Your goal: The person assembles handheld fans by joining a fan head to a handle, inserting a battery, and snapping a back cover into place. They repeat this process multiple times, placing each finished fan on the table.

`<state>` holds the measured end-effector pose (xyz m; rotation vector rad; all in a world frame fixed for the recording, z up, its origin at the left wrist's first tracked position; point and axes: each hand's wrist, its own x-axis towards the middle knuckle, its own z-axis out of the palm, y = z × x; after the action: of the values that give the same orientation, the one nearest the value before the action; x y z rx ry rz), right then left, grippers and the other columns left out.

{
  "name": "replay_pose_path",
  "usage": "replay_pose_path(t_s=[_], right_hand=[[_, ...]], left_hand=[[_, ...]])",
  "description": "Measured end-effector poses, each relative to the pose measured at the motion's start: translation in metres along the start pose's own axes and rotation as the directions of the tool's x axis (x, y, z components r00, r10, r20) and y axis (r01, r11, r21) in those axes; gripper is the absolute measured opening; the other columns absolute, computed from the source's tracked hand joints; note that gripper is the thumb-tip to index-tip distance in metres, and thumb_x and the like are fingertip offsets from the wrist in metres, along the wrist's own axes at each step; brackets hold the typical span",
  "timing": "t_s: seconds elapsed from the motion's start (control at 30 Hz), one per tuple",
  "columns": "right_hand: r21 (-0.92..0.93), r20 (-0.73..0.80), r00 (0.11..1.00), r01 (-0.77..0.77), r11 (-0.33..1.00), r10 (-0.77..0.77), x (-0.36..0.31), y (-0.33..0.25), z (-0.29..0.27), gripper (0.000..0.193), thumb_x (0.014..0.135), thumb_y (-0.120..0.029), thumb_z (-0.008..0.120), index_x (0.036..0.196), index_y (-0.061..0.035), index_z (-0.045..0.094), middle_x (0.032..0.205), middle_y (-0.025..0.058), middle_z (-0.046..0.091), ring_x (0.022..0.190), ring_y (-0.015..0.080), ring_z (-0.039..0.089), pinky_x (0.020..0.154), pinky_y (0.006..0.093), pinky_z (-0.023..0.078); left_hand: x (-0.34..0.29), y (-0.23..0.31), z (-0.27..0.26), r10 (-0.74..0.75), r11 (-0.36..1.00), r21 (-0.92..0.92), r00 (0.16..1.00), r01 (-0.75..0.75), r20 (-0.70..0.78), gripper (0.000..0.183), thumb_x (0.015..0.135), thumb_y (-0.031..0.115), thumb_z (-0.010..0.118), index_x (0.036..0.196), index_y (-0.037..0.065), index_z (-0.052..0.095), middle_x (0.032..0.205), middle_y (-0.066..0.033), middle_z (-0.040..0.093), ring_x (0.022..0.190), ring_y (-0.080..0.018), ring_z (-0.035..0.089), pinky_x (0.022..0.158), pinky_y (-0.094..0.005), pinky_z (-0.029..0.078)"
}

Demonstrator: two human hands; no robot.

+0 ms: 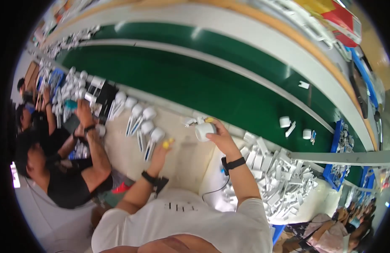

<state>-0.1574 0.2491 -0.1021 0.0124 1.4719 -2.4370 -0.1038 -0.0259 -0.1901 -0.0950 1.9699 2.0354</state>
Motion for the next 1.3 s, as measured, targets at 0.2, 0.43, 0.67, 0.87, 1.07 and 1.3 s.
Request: replay_pose_path(t_s=[0.2,0.43,0.67,0.87,1.07,1.3], right_hand=[[0.573,0.168,0.985,-0.118,0.811,0.025,-0.098,0.008,0.080,0.062,0.072,-0.022,0.066,0.126,-0.0114,0.039,0.126,0.0110,0.043,0.116,0.0272,0.043,0.096,0.0409,0.037],[0.609,-0.084,0.993,-0.018,0.793,0.086,-0.155,0.021,0.115,0.054,0.085,-0.032,0.045,0.132,-0.0114,0.030,0.119,0.0160,0.049,0.105,0.0386,0.050,0.070,0.0434,0.049],[0.606,-0.054,0.998,0.024,0.795,0.011,-0.182,0.022,0.122,0.055,0.087,-0.032,0.047,0.132,-0.0064,0.028,0.122,0.0168,0.045,0.110,0.0329,0.049,0.080,0.0411,0.050],[0.230,-0.176,0.984,0.016,0.973,0.026,-0.193,0.007,0.121,0.067,0.072,-0.004,0.066,0.129,-0.0077,0.031,0.119,0.0106,0.048,0.108,0.0272,0.050,0.083,0.0385,0.049],[-0.080,-0.050,0.969,0.239,0.968,-0.243,-0.199,-0.016,0.125,0.076,0.063,0.000,0.070,0.129,-0.0101,0.033,0.117,0.0062,0.049,0.111,0.0187,0.046,0.092,0.0325,0.039],[-0.208,-0.016,0.969,0.237,0.949,-0.245,-0.196,-0.009,0.123,0.078,0.061,0.001,0.073,0.128,-0.0138,0.035,0.119,0.0057,0.048,0.111,0.0195,0.047,0.091,0.0324,0.039]], left_hand=[[-0.030,0.062,0.028,0.217,0.891,-0.431,0.967,-0.140,0.134,0.044,0.094,0.032,0.029,0.123,0.000,0.040,0.125,-0.0126,0.045,0.114,-0.0227,0.045,0.097,-0.0342,0.034],[-0.100,0.105,0.030,0.050,0.930,-0.330,0.833,0.162,0.551,0.037,0.090,0.023,0.043,0.122,0.004,0.043,0.114,-0.0129,0.052,0.099,-0.0219,0.055,0.079,-0.0340,0.047],[-0.116,0.143,0.025,-0.008,0.921,-0.331,0.862,0.203,0.506,0.034,0.089,0.018,0.044,0.121,0.006,0.041,0.096,-0.0115,0.058,0.078,-0.0208,0.060,0.070,-0.0308,0.049],[-0.131,0.161,0.021,-0.152,0.954,-0.125,0.797,0.274,0.585,0.030,0.090,0.021,0.041,0.117,0.007,0.042,0.096,-0.0126,0.059,0.080,-0.0214,0.062,0.061,-0.0299,0.051],[-0.145,0.181,0.030,-0.121,0.872,-0.309,0.779,0.380,0.615,0.023,0.087,0.019,0.039,0.105,0.005,0.045,0.087,-0.0106,0.058,0.065,-0.0165,0.058,0.056,-0.0281,0.050],[-0.147,0.180,0.029,-0.222,0.935,-0.071,0.730,0.347,0.647,0.019,0.083,0.017,0.044,0.096,0.004,0.045,0.077,-0.0095,0.057,0.061,-0.0150,0.056,0.052,-0.0273,0.046]])
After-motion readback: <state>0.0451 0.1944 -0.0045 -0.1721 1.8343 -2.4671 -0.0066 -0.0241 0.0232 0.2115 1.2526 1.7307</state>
